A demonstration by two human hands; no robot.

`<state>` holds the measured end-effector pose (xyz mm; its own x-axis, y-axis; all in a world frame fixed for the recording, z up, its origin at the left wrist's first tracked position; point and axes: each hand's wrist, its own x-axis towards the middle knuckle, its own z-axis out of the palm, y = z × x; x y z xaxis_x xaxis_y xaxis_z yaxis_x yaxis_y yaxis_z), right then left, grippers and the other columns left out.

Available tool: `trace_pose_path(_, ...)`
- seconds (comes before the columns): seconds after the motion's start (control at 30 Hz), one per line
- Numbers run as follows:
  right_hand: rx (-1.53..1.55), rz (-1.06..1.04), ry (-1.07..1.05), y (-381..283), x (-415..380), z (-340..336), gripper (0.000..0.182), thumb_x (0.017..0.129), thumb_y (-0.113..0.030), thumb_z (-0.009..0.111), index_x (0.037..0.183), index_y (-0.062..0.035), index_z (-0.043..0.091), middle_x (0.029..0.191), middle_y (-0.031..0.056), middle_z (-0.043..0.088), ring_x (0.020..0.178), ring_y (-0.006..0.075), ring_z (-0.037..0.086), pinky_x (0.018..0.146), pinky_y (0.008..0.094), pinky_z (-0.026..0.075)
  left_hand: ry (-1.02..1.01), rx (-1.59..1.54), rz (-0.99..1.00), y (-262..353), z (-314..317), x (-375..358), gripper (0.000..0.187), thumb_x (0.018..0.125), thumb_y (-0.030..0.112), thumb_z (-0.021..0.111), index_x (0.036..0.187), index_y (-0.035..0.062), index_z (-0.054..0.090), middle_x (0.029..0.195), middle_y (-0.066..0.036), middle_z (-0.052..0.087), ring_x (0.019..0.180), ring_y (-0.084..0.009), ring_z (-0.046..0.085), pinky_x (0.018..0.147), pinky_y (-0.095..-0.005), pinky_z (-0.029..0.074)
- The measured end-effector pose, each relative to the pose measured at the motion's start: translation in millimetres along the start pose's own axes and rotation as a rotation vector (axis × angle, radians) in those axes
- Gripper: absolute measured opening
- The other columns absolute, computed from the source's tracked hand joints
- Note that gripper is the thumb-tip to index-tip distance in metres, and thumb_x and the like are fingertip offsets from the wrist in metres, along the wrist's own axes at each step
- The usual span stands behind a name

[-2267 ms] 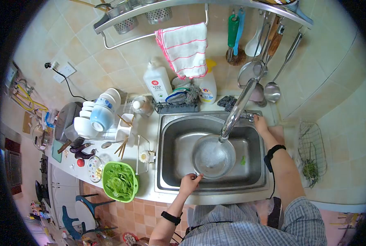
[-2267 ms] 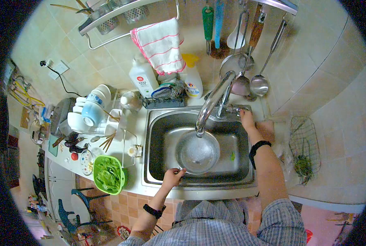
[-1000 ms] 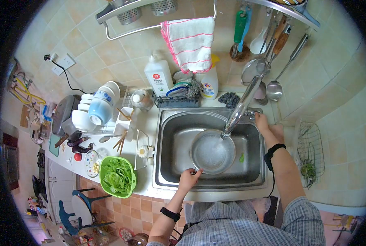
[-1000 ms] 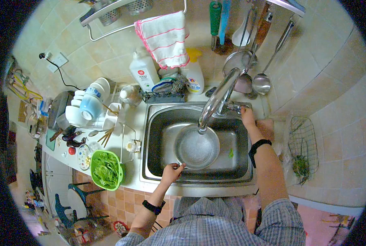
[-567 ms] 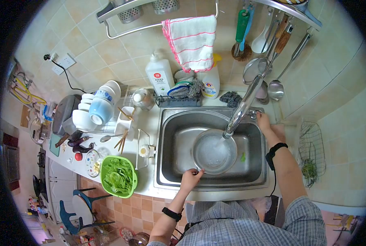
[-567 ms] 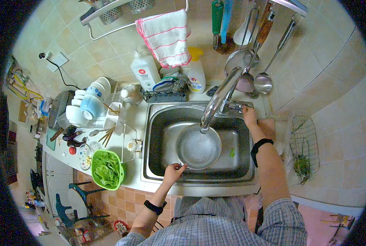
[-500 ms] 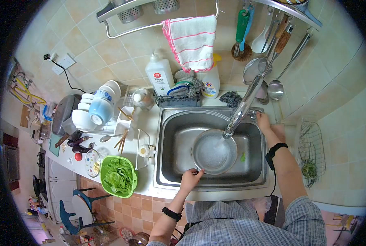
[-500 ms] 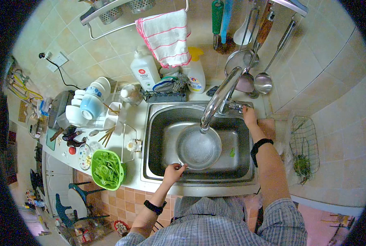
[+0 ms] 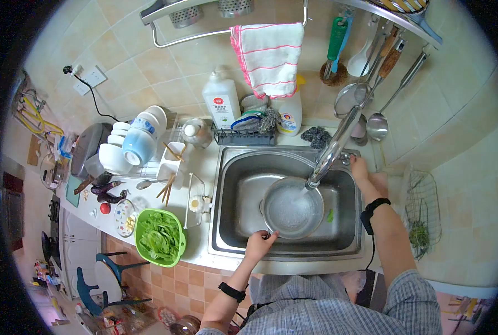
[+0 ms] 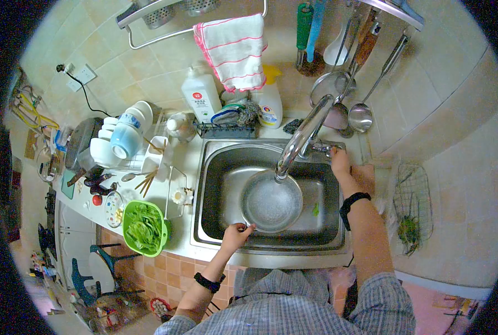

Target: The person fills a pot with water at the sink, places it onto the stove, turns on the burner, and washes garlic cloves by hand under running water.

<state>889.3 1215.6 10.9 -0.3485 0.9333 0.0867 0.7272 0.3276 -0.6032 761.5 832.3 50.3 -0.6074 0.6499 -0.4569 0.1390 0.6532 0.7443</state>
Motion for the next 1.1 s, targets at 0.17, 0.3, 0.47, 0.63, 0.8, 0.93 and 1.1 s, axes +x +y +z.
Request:
trace_pose_path(0.17,-0.117,-0.006,0.077,-4.9,-5.4,9.6,0.041,0.082,-0.031,0.044,0.075,0.0078,0.055,0.068,0.0280,0.053,0.062,0.0421,0.053,0.056,0.0455,0.042,-0.015,-0.035,-0.039,3.1,-0.8,-6.9,0.047,0.073,0.043,0.057,0.064,-0.0029,0.058,0.047,-0.011,0.052,0.046,-0.0191,0.054,0.050,-0.0298,0.043)
trace_pose_path(0.3,0.017,0.075,-0.058,2.3,-2.8,11.8,0.045,0.082,-0.038,0.045,0.074,0.0049,0.054,0.055,0.0153,0.053,0.041,0.0269,0.051,0.040,0.0348,0.040,-0.043,-0.072,-0.092,9.4,-6.7,-27.0,0.046,0.073,0.042,0.058,0.059,-0.0014,0.055,0.045,-0.007,0.050,0.041,-0.0133,0.050,0.043,-0.0262,0.040)
trace_pose_path(0.47,0.652,0.425,-0.333,-22.1,-39.4,-5.6,0.043,0.081,-0.041,0.048,0.091,0.0005,0.051,0.050,0.0034,0.046,0.035,0.0099,0.038,0.034,0.0231,0.031,-0.069,-0.231,-0.260,14.2,-27.1,-78.0,0.043,0.075,0.042,0.058,0.060,0.0027,0.053,0.046,-0.001,0.047,0.038,-0.0061,0.042,0.036,-0.0204,0.033)
trace_pose_path(0.63,0.536,0.200,-0.733,-60.5,-116.4,-30.9,0.049,0.082,-0.033,0.049,0.113,0.0043,0.043,0.079,0.0104,0.059,0.066,0.0151,0.056,0.057,0.0232,0.045,0.039,-0.340,-0.356,3.8,-60.7,-149.5,0.041,0.075,0.040,0.058,0.062,0.0020,0.054,0.047,-0.001,0.048,0.038,-0.0055,0.042,0.036,-0.0199,0.031)
trace_pose_path(0.8,0.936,0.255,-1.371,-100.5,-159.3,-40.0,0.044,0.085,-0.026,0.046,0.117,0.0032,0.040,0.119,0.0149,0.044,0.109,0.0211,0.043,0.090,0.0303,0.034,0.183,-0.319,-0.331,-34.6,-94.8,-217.1,0.041,0.076,0.040,0.057,0.064,0.0006,0.057,0.045,-0.001,0.048,0.039,-0.0066,0.044,0.038,-0.0206,0.033)
trace_pose_path(0.93,0.521,-0.159,-1.269,-148.3,-230.4,-7.7,0.037,0.087,-0.025,0.040,0.115,-0.0007,0.043,0.113,0.0112,0.050,0.103,0.0195,0.048,0.088,0.0303,0.037,0.271,-0.347,-0.370,-73.1,-118.2,-270.3,0.042,0.077,0.040,0.056,0.065,-0.0001,0.057,0.045,-0.002,0.049,0.038,-0.0083,0.046,0.038,-0.0227,0.035)
trace_pose_path(1.1,0.706,0.238,-1.632,-223.4,-370.8,63.9,0.033,0.088,-0.026,0.037,0.109,-0.0040,0.048,0.106,0.0099,0.054,0.093,0.0188,0.053,0.081,0.0295,0.043,0.334,-0.425,-0.386,-132.6,-155.2,-330.5,0.040,0.077,0.038,0.056,0.065,-0.0002,0.057,0.045,-0.001,0.047,0.039,-0.0069,0.042,0.039,-0.0228,0.032)
